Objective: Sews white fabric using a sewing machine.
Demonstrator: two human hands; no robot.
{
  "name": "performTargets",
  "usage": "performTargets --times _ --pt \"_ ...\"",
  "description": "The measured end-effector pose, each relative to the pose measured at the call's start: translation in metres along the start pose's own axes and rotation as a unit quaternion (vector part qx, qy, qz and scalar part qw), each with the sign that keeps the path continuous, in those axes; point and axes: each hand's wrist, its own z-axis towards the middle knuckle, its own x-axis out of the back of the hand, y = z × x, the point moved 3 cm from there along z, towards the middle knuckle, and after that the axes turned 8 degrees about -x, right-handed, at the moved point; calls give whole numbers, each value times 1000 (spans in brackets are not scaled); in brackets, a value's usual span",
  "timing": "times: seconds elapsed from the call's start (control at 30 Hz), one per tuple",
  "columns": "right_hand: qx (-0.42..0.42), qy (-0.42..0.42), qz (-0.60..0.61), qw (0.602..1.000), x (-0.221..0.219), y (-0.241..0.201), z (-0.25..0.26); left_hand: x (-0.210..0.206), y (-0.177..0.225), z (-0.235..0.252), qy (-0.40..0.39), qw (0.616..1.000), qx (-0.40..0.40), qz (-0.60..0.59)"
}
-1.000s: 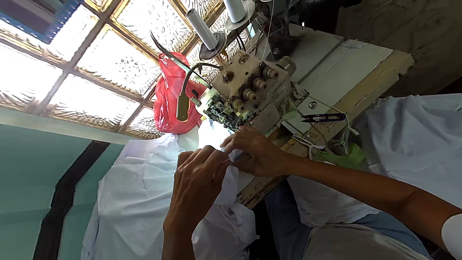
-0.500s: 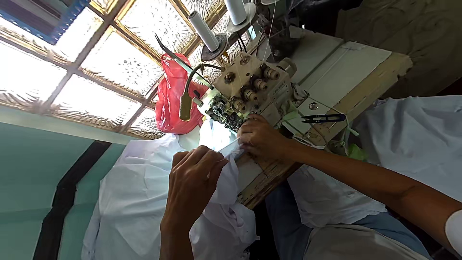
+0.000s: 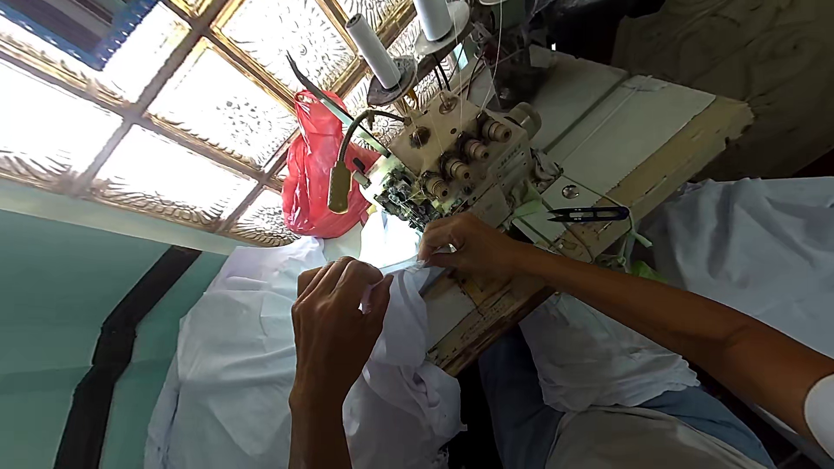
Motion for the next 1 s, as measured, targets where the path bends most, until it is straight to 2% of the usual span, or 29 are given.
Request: performTargets --times 0.13,0.23,0.43,0.5,0.6,0.77,0.87,1.0 --pt "-8 -8 39 999 4 2 1 -3 -2 -2 12 1000 6 0" --pt "-34 -37 48 998 8 4 -5 -8 -2 -2 -11 1000 13 12" --pt "-49 -128 -85 987 14 -6 -34 -32 11 -3 -49 998 -26 -29" --pt "-24 -113 -101 988 13 -6 -48 -42 21 -5 -59 996 -36 -57" --pt "-35 -102 -89 990 11 -7 -65 -56 35 -7 -69 993 -53 -81" --pt "-32 -57 -113 991 5 -6 -71 -69 46 -5 -67 995 -45 -55" --pt "-8 -19 -154 988 1 -4 -68 -72 50 -3 -57 997 -19 -49" --pt "44 66 -243 967 -6 6 -65 -79 54 0 -66 994 55 -61"
